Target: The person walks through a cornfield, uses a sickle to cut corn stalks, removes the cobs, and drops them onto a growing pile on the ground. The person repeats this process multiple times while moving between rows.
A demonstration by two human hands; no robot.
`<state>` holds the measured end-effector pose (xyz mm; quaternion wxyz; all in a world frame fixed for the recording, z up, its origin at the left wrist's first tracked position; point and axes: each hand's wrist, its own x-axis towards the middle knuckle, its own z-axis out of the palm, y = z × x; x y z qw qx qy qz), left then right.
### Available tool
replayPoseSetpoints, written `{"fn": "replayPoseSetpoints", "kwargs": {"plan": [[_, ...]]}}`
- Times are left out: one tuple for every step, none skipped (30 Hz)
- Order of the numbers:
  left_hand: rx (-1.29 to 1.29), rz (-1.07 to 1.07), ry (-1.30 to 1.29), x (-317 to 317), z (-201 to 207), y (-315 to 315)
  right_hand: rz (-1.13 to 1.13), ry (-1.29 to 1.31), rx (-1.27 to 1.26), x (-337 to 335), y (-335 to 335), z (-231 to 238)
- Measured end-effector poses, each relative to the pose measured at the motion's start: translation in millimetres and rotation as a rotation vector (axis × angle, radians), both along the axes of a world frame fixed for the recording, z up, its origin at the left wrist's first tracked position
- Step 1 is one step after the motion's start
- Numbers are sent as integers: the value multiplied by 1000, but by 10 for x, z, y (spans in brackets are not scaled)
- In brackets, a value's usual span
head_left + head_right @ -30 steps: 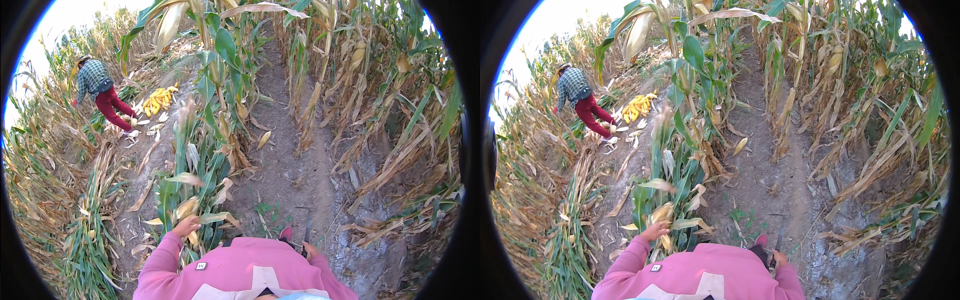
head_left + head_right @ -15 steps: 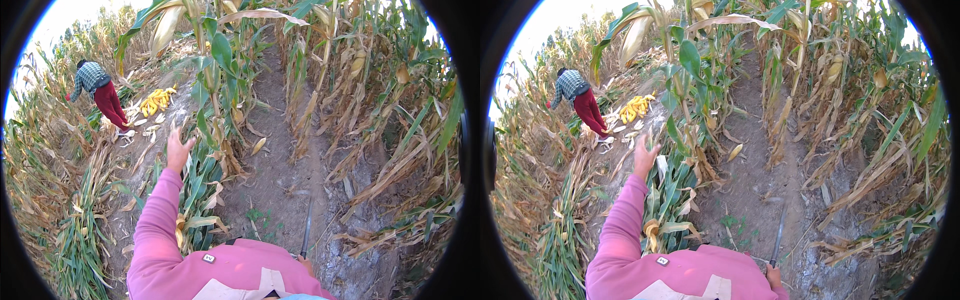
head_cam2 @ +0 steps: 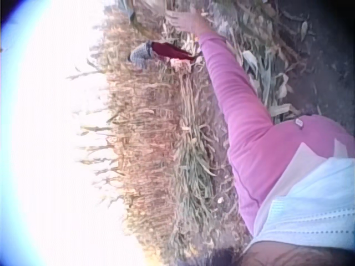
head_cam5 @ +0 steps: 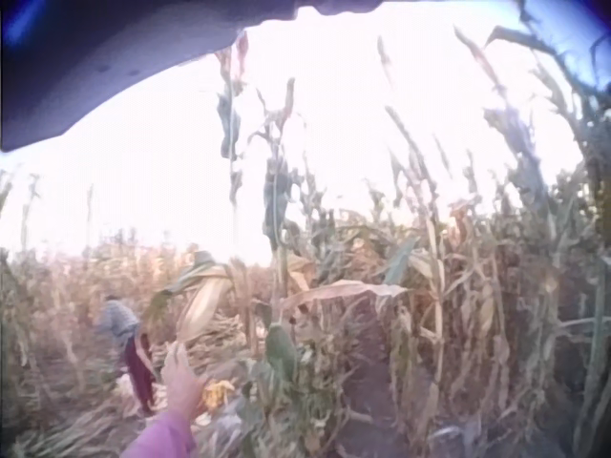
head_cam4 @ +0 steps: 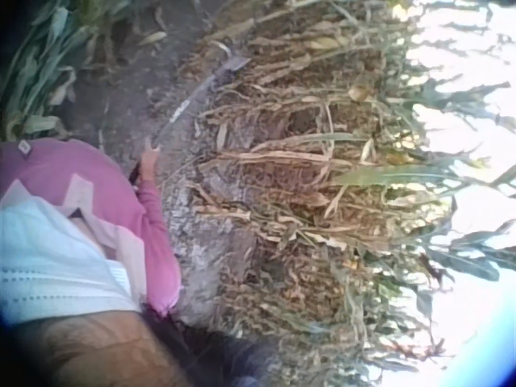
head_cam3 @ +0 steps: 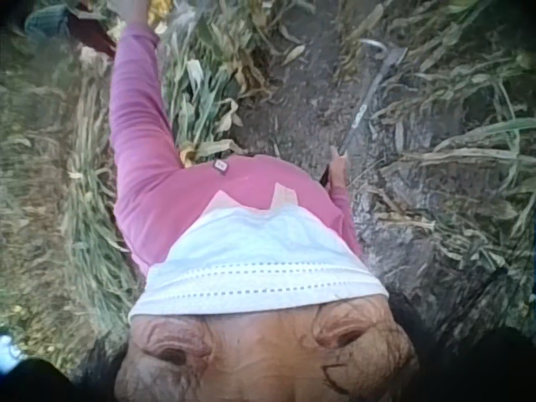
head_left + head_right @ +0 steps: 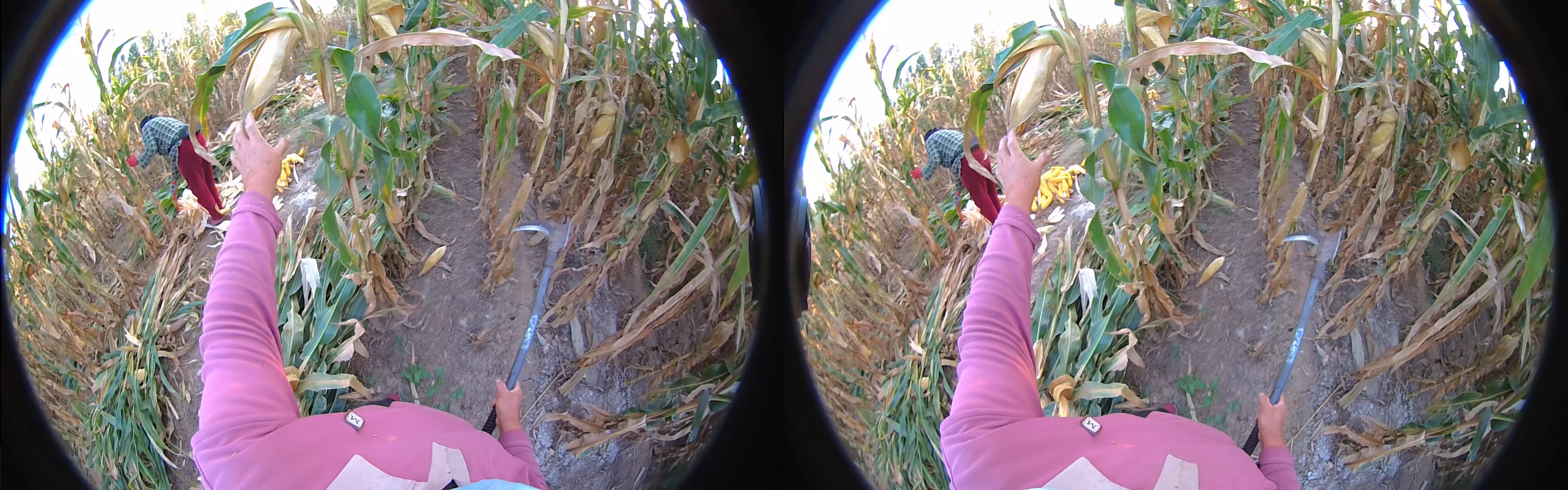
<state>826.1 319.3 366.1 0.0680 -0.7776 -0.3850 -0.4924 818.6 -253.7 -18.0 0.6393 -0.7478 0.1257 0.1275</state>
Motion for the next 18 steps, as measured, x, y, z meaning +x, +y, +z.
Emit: {"fn": "replayPoseSetpoints", "kwargs": {"plan": [[-31,10,-3,78,77,63,14,30,67,2,43,-5],[-21,42,-10,153,155,132,22,-3,37,-41,78,-29],[-14,69,-18,229,234,206,-13,14,2,-84,88,-64],[-36,120,4,303,301,282,-12,20,19,-147,91,-114],[-38,166,8,364,380,363,-13,44,61,-204,82,-168],[-44,189,-8,418,447,442,-34,39,38,-260,70,-225],[-63,200,-21,472,503,514,-60,51,40,-305,57,-276],[-71,190,-26,525,537,575,-107,74,44,-343,50,-321],[-79,181,-31,575,563,631,-94,72,40,-380,51,-355],[-103,167,-24,624,579,683,-103,78,38,-410,55,-374],[-107,135,-73,671,593,729,-121,76,47,-433,67,-381],[-126,99,-110,713,606,777,-139,94,25,-453,87,-371],[-156,68,-137,755,613,816,-166,104,15,-464,109,-351],[-90,94,-145,791,618,858,-176,120,40,-473,138,-319],[-19,85,-162,824,629,896,-219,115,17,-471,164,-282],[37,88,-162,853,648,938,-242,118,32,-465,192,-240],[101,72,-152,878,664,975,-275,99,53,-451,220,-198],[136,58,-150,901,680,1014,-288,134,65,-433,246,-160]]}}
